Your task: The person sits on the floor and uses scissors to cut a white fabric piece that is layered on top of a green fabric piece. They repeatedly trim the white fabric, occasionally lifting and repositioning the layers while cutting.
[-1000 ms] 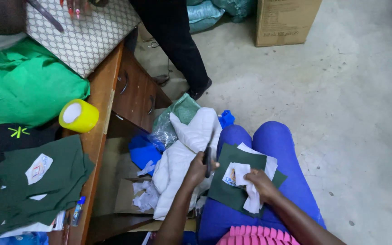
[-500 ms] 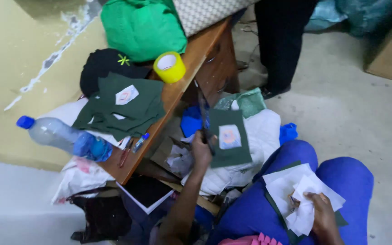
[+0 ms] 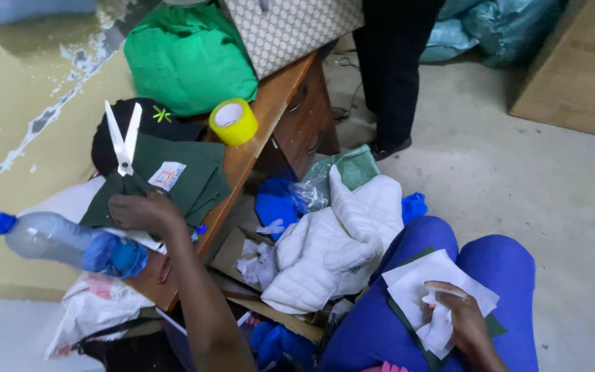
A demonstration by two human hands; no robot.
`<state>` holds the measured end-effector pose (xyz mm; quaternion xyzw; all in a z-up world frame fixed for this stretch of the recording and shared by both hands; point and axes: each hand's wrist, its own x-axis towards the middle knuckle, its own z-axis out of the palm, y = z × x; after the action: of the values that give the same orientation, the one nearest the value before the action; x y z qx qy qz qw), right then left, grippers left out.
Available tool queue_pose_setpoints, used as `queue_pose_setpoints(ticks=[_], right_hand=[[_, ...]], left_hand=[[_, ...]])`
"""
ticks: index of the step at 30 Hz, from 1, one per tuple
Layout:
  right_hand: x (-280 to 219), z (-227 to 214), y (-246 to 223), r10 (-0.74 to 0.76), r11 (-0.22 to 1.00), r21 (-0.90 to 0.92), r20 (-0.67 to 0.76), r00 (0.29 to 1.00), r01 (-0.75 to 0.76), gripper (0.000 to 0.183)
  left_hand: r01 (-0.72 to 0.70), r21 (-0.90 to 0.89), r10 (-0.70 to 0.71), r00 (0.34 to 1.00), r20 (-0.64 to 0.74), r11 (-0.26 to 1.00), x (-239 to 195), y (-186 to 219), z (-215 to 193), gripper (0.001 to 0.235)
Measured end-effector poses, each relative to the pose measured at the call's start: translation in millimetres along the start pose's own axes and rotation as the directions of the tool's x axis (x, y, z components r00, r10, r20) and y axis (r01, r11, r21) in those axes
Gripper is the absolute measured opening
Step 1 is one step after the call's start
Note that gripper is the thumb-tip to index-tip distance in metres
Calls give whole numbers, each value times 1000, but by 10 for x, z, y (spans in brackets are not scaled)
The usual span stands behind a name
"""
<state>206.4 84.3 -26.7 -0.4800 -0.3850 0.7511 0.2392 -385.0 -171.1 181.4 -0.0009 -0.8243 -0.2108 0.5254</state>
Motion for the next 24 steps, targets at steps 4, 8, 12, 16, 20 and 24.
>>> queue_pose_setpoints(ticks=[4, 8, 12, 16, 20, 24], right_hand=[[597, -399, 663, -540, 577, -561, 283, 793, 594, 15], [93, -51, 348, -366, 867, -339, 66, 928, 366, 29], [-827, 744, -975, 118, 993, 37, -137, 983, -114, 103], [172, -197, 480, -18, 980, 193, -132, 991, 43, 27], [-22, -293, 375, 6, 933, 360, -21, 1000, 2, 17], [-235, -234, 8, -41, 838, 544, 109, 993, -25, 34]], left_hand=[[-106, -251, 142, 982, 127, 962, -671, 516, -549, 61], [250, -601, 326, 653, 683, 759, -1793, 1089, -1013, 31], [551, -278, 397, -106, 912, 787, -3052, 1568, -1228, 36], [499, -280, 464, -293, 836, 820, -3473, 1914, -1577, 44], [383, -377, 510, -351, 785, 844, -3749, 2011, -1693, 45], [312, -564, 639, -256, 725, 764, -4197, 1865, -1541, 52]])
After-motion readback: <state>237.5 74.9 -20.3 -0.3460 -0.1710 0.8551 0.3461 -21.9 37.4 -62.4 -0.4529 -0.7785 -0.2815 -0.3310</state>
